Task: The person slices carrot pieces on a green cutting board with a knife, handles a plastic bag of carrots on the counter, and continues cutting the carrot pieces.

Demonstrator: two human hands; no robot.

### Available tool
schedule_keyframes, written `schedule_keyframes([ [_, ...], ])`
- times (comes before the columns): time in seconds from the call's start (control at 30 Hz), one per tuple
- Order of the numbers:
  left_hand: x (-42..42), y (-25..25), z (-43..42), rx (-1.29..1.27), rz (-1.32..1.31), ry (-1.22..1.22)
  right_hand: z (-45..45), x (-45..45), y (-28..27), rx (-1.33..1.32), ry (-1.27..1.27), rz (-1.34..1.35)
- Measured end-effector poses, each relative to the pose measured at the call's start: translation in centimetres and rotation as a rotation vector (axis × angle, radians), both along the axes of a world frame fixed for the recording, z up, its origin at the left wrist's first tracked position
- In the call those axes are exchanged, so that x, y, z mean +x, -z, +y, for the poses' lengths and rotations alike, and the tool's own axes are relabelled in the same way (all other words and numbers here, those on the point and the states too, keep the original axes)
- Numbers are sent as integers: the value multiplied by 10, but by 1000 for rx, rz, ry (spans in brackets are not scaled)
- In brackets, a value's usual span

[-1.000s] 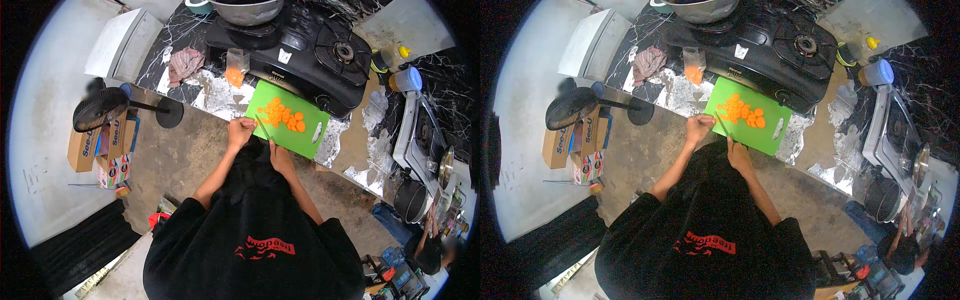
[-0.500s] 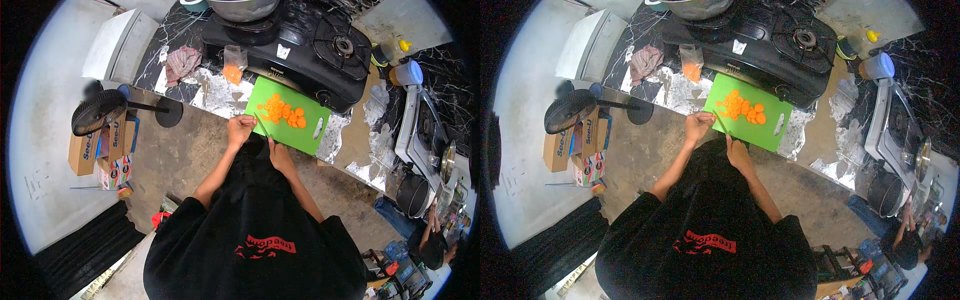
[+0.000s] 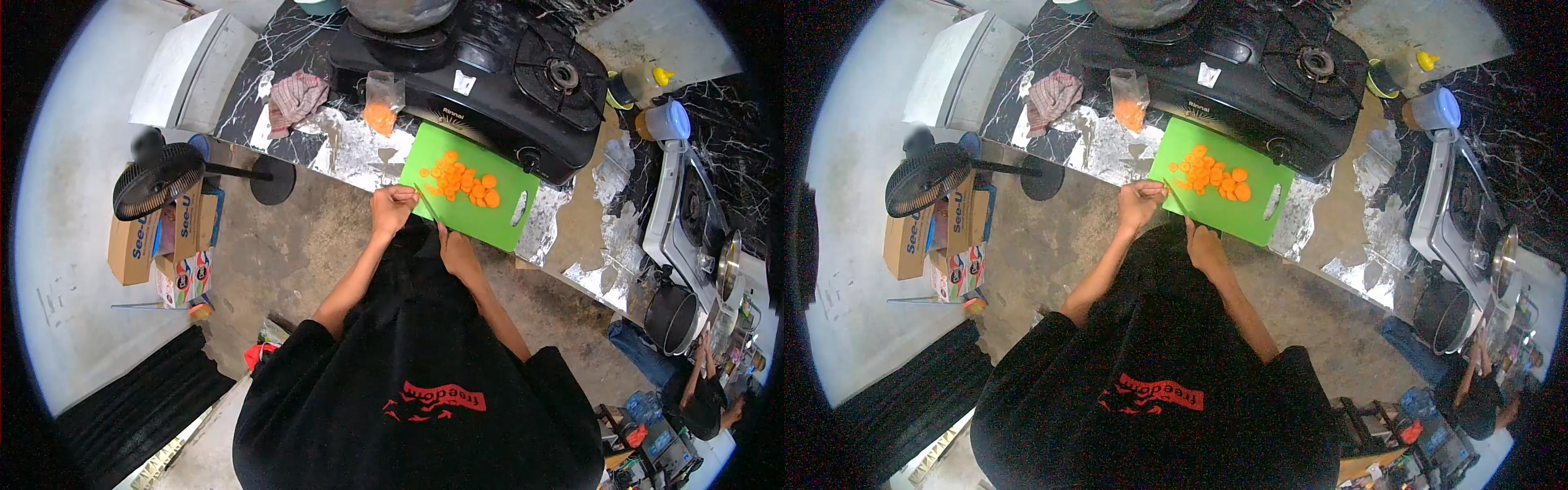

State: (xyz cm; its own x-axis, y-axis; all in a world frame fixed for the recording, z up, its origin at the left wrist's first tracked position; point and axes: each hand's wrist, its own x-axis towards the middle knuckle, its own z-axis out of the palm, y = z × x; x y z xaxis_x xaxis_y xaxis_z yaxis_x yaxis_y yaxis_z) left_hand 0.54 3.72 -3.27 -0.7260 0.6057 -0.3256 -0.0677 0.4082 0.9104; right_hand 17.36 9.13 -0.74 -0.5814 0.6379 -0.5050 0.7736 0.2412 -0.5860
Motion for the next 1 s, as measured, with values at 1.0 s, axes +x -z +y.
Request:
schedule_keyframes([
  [1.0, -1, 3, -8, 0, 59, 50, 49, 17, -38, -634, 180, 132],
])
